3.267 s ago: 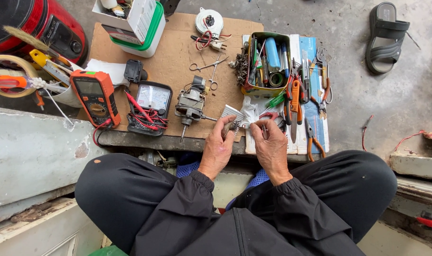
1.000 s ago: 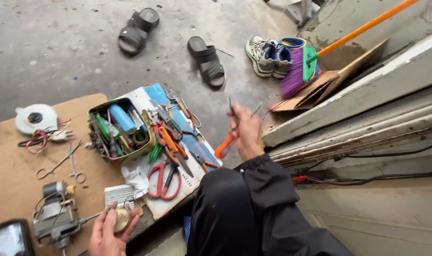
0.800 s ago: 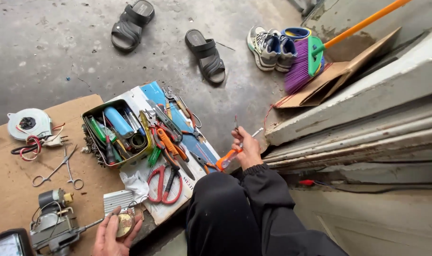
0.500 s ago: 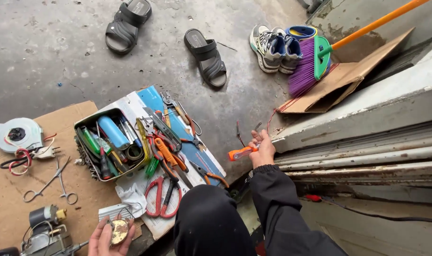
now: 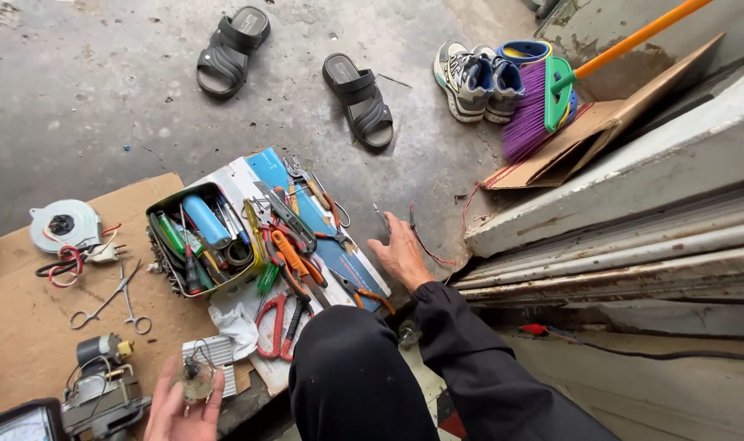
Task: The person sits on the floor and uses a screwdriver to remove screws from a small metal component. They then pick up a red wire, strip the insulation using pliers, and attach the wire to the component.
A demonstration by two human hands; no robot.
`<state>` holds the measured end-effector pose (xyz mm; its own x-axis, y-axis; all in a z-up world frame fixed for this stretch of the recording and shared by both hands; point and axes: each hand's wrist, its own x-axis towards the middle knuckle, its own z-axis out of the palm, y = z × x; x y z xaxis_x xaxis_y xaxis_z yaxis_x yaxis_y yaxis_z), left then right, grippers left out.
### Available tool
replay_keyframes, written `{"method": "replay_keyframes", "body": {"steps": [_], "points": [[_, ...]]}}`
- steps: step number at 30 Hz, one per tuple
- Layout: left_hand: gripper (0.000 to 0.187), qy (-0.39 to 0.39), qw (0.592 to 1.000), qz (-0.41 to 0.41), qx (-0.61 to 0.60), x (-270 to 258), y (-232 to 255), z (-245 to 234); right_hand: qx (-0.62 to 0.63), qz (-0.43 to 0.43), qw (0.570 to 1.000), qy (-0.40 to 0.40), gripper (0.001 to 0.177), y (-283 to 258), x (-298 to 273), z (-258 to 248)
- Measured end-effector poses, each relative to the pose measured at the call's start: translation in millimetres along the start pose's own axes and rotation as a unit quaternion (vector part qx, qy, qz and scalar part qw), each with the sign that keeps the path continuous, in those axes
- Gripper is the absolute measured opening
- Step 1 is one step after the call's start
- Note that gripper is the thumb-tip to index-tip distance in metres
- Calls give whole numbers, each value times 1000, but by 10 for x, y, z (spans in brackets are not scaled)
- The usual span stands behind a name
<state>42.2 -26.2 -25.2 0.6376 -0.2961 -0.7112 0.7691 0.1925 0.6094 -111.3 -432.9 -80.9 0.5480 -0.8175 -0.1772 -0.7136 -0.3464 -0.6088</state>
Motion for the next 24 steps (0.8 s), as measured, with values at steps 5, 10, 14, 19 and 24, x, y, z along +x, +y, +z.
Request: {"method": "replay_keyframes", "body": {"steps": [5,10,14,19,24], "points": [[55,-13,1000,1,8,-228,22,-105,72,-38,996,47,51,-480,-490,-257],[50,-41,998,37,4,-64,-209,-468,159,8,986,50,34,-545,-510,-362],[44,-39,999,8,-9,391,-601,-1075,210,67,961,166,22,241,119,-298],[48,-42,997,-61,2,1253,-971,-1735,146,217,913,314,41,1383,1065,-313],[52,-2,987,-156,35,1310,-948,-1505,86,285,898,323,41,1450,1310,-385]]}}
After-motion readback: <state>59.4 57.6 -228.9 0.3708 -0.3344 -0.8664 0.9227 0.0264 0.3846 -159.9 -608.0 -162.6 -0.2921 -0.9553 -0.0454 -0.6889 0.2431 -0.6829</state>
